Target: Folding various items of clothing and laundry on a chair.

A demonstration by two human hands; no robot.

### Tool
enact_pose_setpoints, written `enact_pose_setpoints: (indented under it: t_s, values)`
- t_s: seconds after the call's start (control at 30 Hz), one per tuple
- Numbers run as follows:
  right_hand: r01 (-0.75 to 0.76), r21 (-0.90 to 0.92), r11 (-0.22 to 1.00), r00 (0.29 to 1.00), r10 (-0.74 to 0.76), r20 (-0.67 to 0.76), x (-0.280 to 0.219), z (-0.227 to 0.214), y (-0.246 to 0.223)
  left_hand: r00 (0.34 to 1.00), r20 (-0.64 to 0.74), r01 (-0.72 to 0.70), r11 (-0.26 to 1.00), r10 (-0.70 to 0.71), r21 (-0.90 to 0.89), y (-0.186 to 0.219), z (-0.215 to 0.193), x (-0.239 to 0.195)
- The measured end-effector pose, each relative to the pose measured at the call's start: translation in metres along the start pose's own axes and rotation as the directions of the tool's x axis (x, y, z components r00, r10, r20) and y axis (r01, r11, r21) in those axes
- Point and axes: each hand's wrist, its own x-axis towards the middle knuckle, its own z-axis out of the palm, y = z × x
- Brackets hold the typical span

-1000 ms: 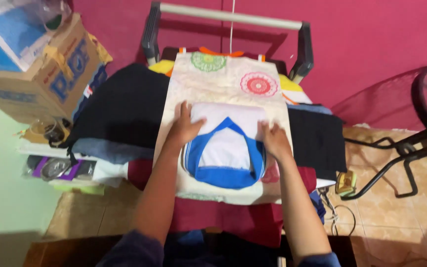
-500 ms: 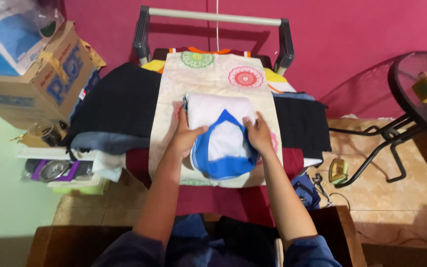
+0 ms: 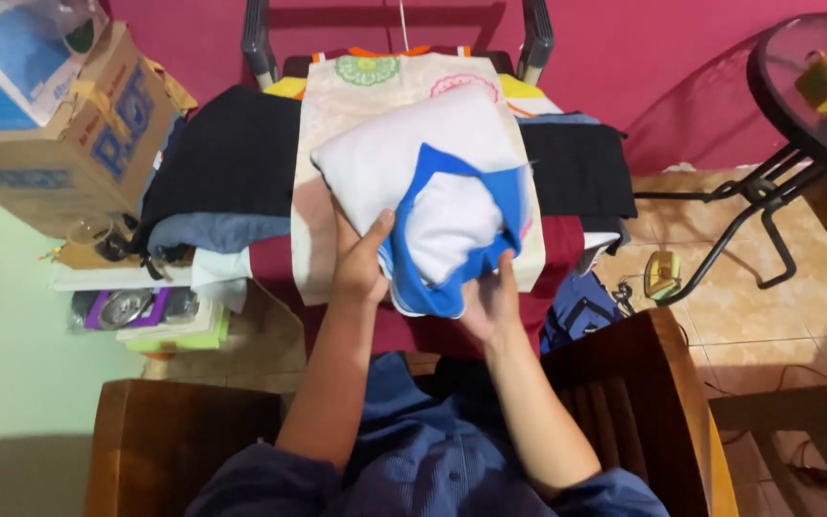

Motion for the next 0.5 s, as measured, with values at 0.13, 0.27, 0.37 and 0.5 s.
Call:
enact_pose_setpoints:
  t_s: [0.13, 0.27, 0.37, 0.5]
  values:
    - [0.087, -0.218, 0.972, 0.994, -0.1, -0.048, 0.013, -0.022, -0.023, 0.981, 0.189, 0.062, 0.991, -0.039, -0.116, -0.01, -0.006, -0.014]
    - [0.124, -0.556, 0.822, 0.825, -0.397, -0.402, 0.028, 0.034, -0.092, 0.945, 0.297, 0.14, 0.99, -0.136, 0.008, -0.013, 0.007, -0.014]
    - [0.12, -0.685, 0.718, 0.787, -0.489, -0.375, 0.046, 0.024, -0.163, 0.814, 0.447, 0.369, 0.924, -0.371, 0.095, -0.013, 0.016, 0.002]
    - [0.163, -0.729, 0.665, 0.716, -0.588, -0.376, 0.039, 0.018, -0.274, 0.744, 0.515, 0.123, 0.845, -0.426, 0.521, -0.036, 0.019, 0.02]
